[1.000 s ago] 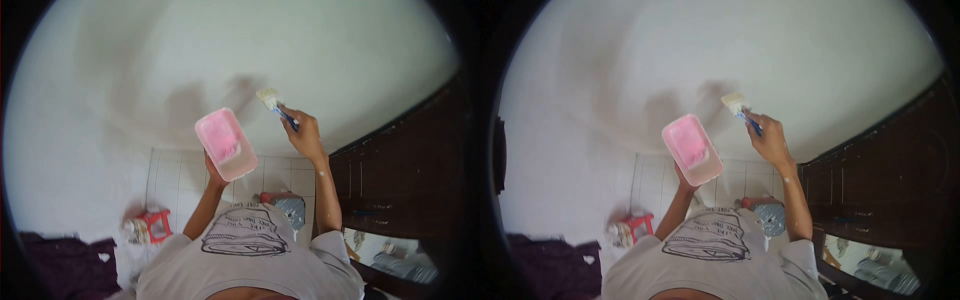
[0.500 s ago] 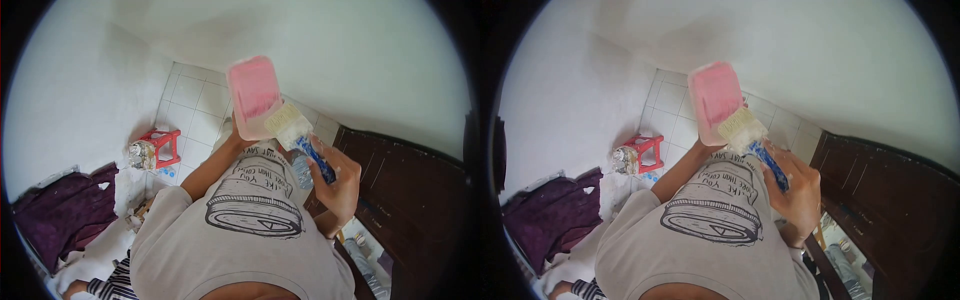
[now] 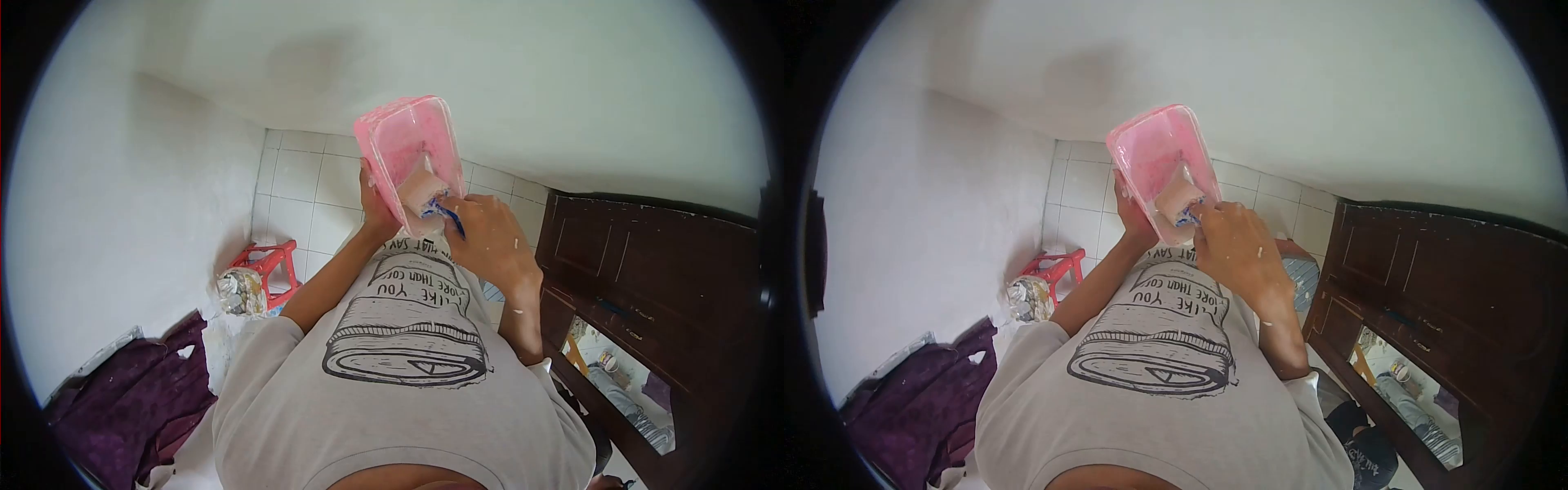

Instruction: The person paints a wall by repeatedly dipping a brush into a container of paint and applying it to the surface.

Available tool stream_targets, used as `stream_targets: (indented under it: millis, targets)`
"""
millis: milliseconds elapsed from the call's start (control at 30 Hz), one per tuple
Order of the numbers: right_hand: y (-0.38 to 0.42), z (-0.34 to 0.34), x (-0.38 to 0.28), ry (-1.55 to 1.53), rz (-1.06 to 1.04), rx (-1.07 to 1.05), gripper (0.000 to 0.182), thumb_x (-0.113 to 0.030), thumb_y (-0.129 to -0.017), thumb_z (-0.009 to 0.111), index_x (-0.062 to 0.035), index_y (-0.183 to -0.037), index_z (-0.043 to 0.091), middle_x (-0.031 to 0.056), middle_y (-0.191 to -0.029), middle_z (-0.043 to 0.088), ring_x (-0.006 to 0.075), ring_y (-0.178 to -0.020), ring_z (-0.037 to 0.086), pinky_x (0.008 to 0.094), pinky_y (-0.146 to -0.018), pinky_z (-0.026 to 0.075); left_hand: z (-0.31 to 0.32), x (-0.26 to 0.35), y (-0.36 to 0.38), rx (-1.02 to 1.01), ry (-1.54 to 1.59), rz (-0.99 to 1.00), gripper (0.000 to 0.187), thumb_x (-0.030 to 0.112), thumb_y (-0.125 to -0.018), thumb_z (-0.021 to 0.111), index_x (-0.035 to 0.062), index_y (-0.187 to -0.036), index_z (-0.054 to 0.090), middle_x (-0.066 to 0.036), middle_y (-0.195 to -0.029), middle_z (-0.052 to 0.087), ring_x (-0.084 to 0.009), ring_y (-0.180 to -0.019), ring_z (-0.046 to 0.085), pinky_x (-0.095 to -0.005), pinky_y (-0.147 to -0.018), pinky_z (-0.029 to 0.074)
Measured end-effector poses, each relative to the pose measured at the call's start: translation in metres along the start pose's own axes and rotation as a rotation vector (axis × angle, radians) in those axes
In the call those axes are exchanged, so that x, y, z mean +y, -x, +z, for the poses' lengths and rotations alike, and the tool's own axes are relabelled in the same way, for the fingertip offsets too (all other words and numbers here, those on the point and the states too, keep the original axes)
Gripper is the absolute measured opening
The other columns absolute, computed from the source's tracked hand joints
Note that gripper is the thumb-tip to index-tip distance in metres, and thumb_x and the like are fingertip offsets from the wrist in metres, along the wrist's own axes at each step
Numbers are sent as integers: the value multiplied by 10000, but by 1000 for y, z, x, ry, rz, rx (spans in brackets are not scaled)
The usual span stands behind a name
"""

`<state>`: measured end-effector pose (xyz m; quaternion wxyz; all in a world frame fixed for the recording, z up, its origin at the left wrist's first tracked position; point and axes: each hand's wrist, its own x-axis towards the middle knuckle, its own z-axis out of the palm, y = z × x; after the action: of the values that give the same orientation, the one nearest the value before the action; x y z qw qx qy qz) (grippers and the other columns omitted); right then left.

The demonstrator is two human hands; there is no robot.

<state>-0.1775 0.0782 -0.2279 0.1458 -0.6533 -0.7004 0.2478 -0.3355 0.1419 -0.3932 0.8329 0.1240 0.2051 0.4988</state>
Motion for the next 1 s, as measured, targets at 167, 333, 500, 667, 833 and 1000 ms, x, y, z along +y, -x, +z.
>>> stream_targets:
  millis: [167,333,500,667,833,1000]
  targets:
    - [2,-10,-17,-45,52,24,267,-77,-859,631,-18,-1107,710,224,-792,648,429,-716,631,487,-674,495,-6,15,-7,18,14,-48,788,666,-1008,338,59,-1511,327,-167,-1450,476,-315,-1324,500,-465,-1120,415]
    - [6,7,-1,-97,107,-16,281,-90,-852,649,-11,-1118,694,219,-833,663,425,-784,649,505,-711,503,11,2,-1,32,-81,-119,801,664,-1009,336,34,-1505,326,-177,-1440,487,-315,-1313,518,-465,-1102,440]
    - [11,-17,12,-304,114,-57,307,-63,-861,674,-13,-1163,686,203,-748,661,297,-580,629,405,-582,484,2,8,-11,6,-39,-85,794,670,-1007,326,52,-1506,348,-161,-1455,492,-309,-1326,514,-469,-1117,429]
    - [16,-10,58,-448,-25,58,344,-14,-889,652,2,-1233,659,143,-663,655,135,-454,534,295,-481,432,6,-3,-22,14,61,-115,811,694,-988,348,86,-1525,338,-147,-1486,469,-319,-1347,492,-484,-1135,404]
    - [21,-6,78,-974,39,101,354,52,-929,590,32,-1281,626,45,-680,635,90,-563,549,255,-544,466,25,-25,-28,113,-24,-29,762,652,-1006,353,94,-1525,342,-124,-1481,474,-305,-1357,477,-481,-1131,403]
    - [47,-21,119,-1093,69,319,378,-3,-942,649,-8,-1320,631,54,-757,658,100,-624,567,266,-585,483,28,-60,-30,67,-61,71,658,593,-1032,337,149,-1517,349,-82,-1461,481,-290,-1331,497,-493,-1107,433]
